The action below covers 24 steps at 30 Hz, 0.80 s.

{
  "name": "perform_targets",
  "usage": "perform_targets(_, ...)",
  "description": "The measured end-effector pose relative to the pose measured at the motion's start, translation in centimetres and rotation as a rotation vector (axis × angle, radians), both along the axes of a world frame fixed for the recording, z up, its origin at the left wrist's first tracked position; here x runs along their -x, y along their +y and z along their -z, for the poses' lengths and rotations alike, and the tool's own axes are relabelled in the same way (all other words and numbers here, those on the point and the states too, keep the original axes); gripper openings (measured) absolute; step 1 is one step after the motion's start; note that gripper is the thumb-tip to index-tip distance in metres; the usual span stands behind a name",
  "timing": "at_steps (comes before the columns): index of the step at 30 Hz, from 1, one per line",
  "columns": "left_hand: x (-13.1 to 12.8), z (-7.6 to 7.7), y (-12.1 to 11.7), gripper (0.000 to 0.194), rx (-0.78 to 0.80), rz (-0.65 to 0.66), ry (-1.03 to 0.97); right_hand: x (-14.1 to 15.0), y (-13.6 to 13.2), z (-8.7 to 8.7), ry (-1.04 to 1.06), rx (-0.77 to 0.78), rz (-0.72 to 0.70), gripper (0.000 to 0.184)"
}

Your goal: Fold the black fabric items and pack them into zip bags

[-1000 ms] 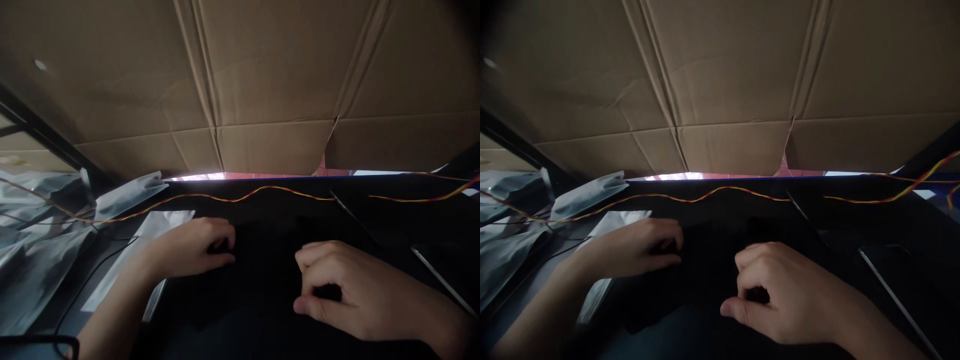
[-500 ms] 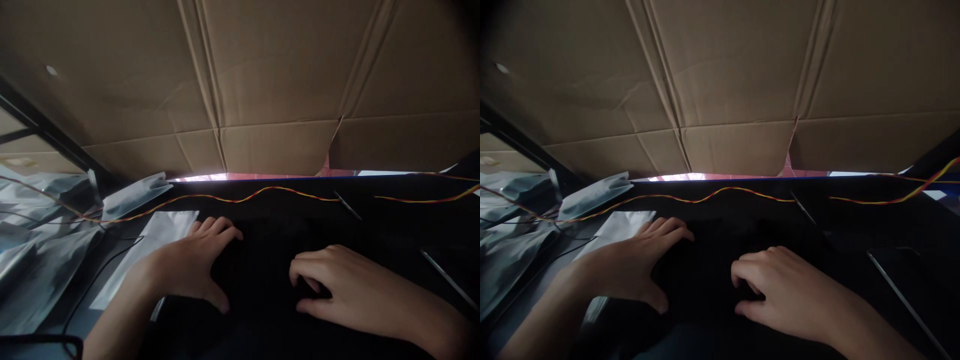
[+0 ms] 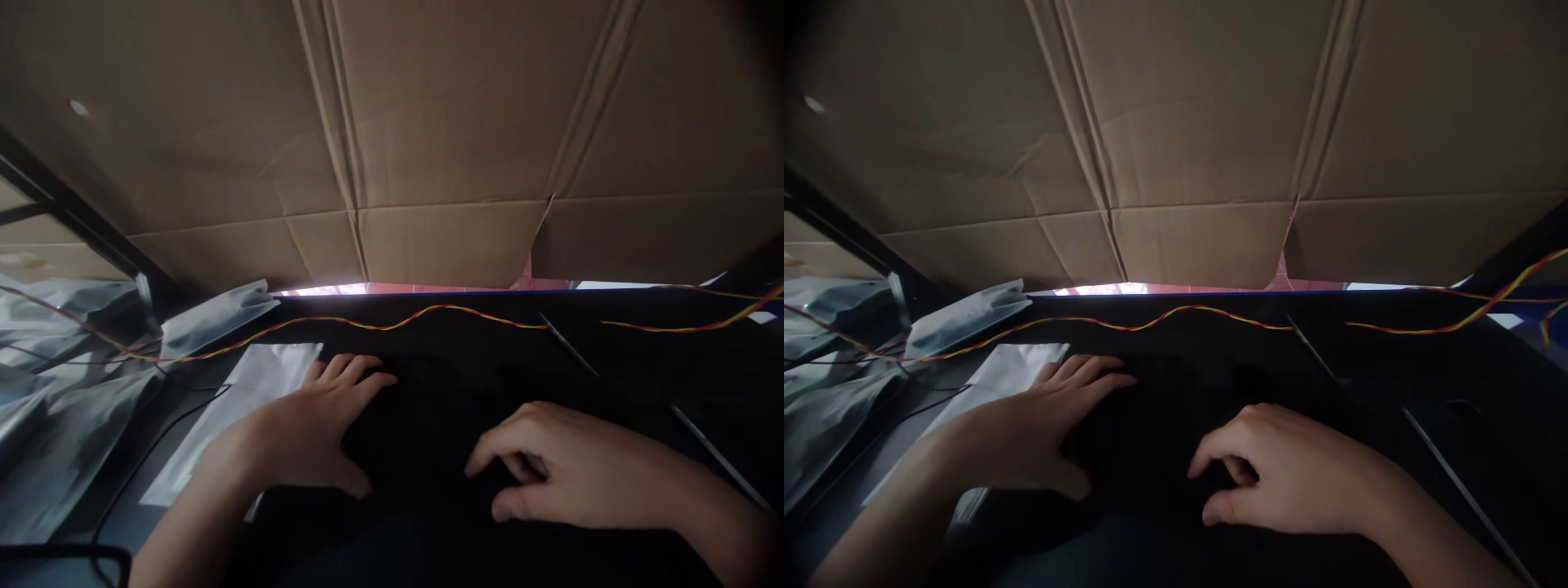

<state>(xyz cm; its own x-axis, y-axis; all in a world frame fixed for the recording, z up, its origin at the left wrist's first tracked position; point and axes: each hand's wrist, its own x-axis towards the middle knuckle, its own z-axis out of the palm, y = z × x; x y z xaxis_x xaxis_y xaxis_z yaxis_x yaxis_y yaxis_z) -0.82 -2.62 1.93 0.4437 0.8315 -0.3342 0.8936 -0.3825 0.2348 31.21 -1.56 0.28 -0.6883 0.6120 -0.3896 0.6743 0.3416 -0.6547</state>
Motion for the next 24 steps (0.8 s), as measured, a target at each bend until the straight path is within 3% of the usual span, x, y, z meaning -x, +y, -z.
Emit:
perform_targets(3,0.3,0.0,0.7,0.071,-0.080,0.019,-0.034,-0.2,0.3,-0.2,0.056,0.047,-0.021,0.021)
perform_targets(5,0.6,0.0,1.2,0.044,-0.153,0.050,-0.033,-0.5,0.6,-0.2,0.061,0.062,0.061,0.028)
perform_targets(7,0.8,0.1,1.8,0.030,-0.223,0.068,-0.020,-0.9,1.0,0.0,0.023,0.084,0.180,0.034)
perform_targets(10,0.9,0.1,2.2,0.028,-0.315,0.066,-0.032,-1.6,1.5,0.9,0.002,0.079,0.300,0.039)
perform_targets(13,0.9,0.2,2.3,0.019,-0.341,0.082,-0.060,-1.8,1.5,1.7,0.020,0.065,0.335,0.062)
perform_targets(16,0.8,0.5,2.4,0.044,-0.342,0.102,-0.053,-1.5,1.4,2.1,0.046,0.102,0.361,0.078)
perform_targets(18,0.8,0.9,2.6,0.039,-0.376,0.111,-0.045,-1.1,1.3,2.2,0.045,0.103,0.372,0.080)
perform_targets(21,0.9,1.3,3.0,0.032,-0.508,0.100,-0.039,-0.7,1.3,2.2,0.018,-0.098,0.332,0.072)
perform_targets(24,0.7,1.3,3.3,0.027,-0.735,0.009,0.014,-0.4,1.0,2.0,0.004,-0.332,0.188,0.055)
